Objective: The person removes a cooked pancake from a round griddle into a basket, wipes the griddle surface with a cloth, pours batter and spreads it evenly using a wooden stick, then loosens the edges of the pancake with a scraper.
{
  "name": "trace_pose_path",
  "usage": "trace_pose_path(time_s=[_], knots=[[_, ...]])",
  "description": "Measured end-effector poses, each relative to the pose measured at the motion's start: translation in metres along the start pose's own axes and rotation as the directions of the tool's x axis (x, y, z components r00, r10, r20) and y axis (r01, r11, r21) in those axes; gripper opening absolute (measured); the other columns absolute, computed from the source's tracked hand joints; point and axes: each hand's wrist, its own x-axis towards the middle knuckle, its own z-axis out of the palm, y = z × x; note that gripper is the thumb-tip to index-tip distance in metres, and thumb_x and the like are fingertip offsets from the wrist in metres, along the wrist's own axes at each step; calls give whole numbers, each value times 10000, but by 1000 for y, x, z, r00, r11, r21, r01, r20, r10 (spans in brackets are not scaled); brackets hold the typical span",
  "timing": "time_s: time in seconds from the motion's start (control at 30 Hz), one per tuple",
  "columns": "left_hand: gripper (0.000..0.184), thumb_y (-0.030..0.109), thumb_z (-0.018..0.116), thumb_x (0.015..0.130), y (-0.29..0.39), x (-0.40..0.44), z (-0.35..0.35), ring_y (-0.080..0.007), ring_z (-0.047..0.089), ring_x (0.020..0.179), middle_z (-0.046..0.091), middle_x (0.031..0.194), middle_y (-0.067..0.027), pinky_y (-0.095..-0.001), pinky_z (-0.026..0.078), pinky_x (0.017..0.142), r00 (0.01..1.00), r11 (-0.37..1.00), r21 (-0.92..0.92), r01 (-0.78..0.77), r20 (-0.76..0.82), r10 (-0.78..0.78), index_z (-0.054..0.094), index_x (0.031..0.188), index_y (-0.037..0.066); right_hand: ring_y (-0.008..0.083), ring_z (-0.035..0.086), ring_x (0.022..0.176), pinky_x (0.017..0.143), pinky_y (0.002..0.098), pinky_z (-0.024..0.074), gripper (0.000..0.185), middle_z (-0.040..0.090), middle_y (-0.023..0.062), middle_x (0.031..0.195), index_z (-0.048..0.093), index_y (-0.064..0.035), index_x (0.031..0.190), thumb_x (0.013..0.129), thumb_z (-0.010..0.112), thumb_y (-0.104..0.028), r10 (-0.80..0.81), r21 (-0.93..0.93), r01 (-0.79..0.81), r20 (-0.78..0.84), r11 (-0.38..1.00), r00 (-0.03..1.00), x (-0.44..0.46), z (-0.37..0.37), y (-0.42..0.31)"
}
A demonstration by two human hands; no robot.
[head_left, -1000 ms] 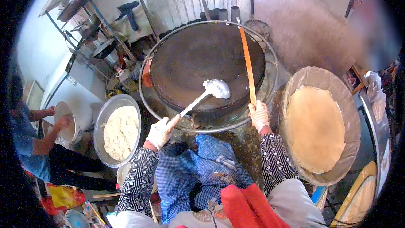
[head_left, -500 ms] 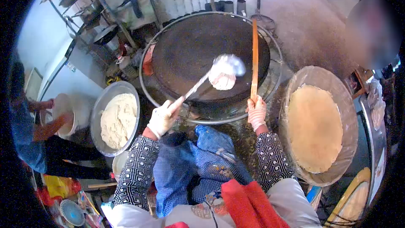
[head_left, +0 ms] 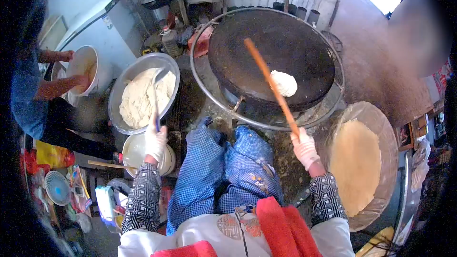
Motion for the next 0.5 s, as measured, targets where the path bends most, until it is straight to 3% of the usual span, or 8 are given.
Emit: trace_pose_path(time_s=[0.03,0.07,0.1,0.33,0.37,0.4,0.47,0.5], knots=[[631,39,614,845,-60,13,-12,-166,588,699,633,977,-95,-343,511,585,996,979,197,-44,-63,58,429,1446,100,444,613,666,588,541,472,258,642,225,734,554,-67,1048,970,535,-312,-58,-37,59,41,998,997,3,5,-10],[607,31,588,819,-58,14,-29,-370,642,1008,649,1111,-245,-399,498,885,989,952,270,142,-14,-144,475,1412,102,468,613,700,605,563,471,249,650,250,766,552,-61,1054,967,531,-294,-115,-70,121,83,990,990,8,13,-14],[577,54,545,831,-68,19,-40,-424,618,1024,639,1119,-268,-427,485,906,974,859,468,208,-15,-228,479,1403,105,446,616,661,593,552,481,235,642,224,717,547,-57,1014,966,536,-287,-184,-106,185,26,977,983,13,27,-13],[692,206,534,891,-163,31,-46,-365,430,1337,429,1463,-177,-452,380,1084,888,474,879,52,177,-425,273,1525,108,344,592,532,480,441,475,217,587,156,598,557,-98,849,948,595,-286,-86,-112,70,-147,991,985,61,35,6],[717,243,574,877,-137,28,-39,-369,383,1360,424,1465,-165,-481,341,1101,930,475,880,-13,186,-319,281,1517,103,327,560,496,458,421,450,234,583,164,596,576,-86,826,959,578,-279,-44,61,51,-118,997,992,61,38,6],[745,279,614,863,-105,25,-31,-373,336,1384,420,1468,-153,-511,303,1117,959,468,881,-73,191,-209,289,1510,98,339,564,534,491,425,444,287,597,183,636,592,-59,818,969,565,-302,424,416,-536,334,735,842,46,-11,-63],[754,301,681,815,-46,26,-13,-353,316,1377,448,1437,-143,-549,267,1111,954,518,803,-295,279,111,364,1459,71,373,578,590,546,448,464,297,617,192,671,601,-49,856,968,566,-321,318,512,-487,384,708,867,34,0,-73],[714,273,707,773,-19,22,1,-357,379,1322,468,1402,-157,-521,315,1076,894,523,727,-445,323,311,432,1393,49,402,592,613,569,478,479,316,629,208,687,596,-40,853,967,562,-332,-6,263,-21,101,965,995,30,18,-65]])
